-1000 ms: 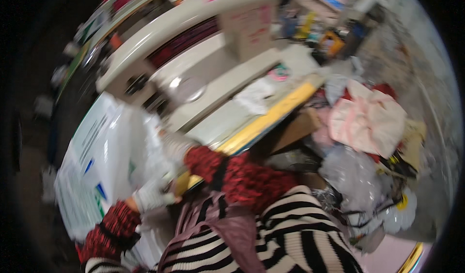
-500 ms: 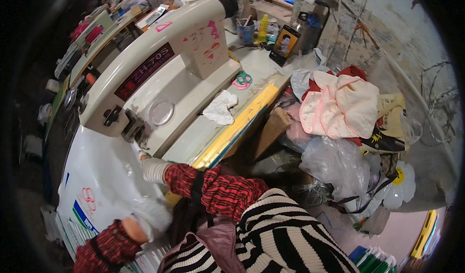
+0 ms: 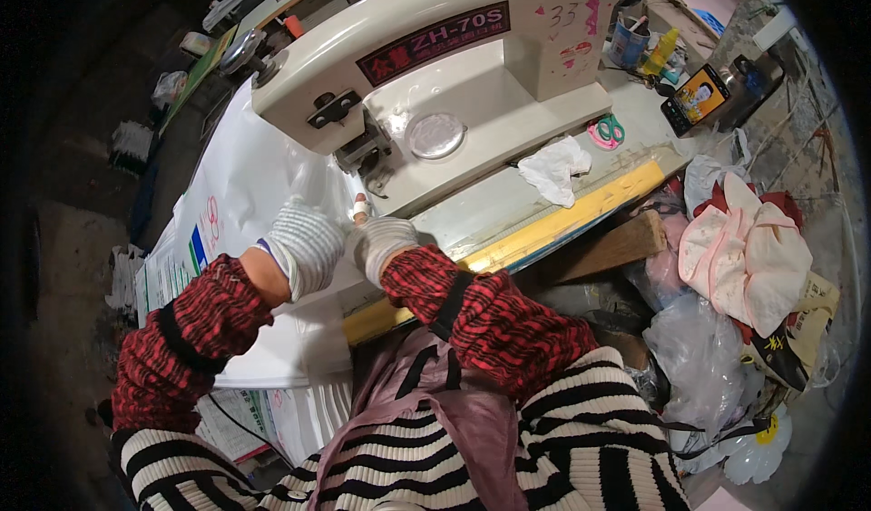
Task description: Folding and stacking large printed plastic bags at a workstation.
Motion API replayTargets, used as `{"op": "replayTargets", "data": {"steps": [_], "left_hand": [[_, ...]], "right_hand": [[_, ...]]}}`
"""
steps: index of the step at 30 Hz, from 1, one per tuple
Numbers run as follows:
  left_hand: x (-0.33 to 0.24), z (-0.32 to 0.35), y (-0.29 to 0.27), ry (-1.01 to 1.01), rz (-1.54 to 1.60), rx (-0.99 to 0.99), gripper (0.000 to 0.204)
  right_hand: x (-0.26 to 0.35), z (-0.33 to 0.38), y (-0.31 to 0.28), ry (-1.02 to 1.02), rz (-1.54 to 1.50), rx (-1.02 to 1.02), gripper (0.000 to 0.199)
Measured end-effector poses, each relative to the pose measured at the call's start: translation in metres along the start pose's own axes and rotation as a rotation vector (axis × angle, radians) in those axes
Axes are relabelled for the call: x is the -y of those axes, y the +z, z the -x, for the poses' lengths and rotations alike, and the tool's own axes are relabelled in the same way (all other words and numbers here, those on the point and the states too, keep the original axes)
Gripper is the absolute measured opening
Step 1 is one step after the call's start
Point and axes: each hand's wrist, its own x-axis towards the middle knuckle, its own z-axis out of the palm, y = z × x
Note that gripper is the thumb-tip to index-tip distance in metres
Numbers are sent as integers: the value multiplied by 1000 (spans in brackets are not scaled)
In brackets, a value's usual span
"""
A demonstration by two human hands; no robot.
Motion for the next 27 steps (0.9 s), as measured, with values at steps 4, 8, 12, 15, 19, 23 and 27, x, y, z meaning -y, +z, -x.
{"op": "replayTargets", "data": {"steps": [4,8,12,15,19,23,27], "left_hand": [[62,-18,60,-231,61,-304,10],[86,-7,33,-310,63,-430,13],[23,-21,-29,127,86,-389,24],[34,-9,-21,-39,173,-302,34],[60,-8,39,-105,310,-121,40],[102,17,55,-203,410,-32,32],[112,6,51,-174,400,-296,40]], "right_hand": [[-4,11,-17,-165,-79,-43,55],[-25,-28,5,-272,-322,174,60],[-92,-89,51,-638,-907,153,90],[-73,-60,26,-667,-343,-4,87],[-47,-17,1,-242,-847,253,60],[-35,-6,-15,-34,-942,316,53],[-35,2,-21,56,-979,364,53]]}}
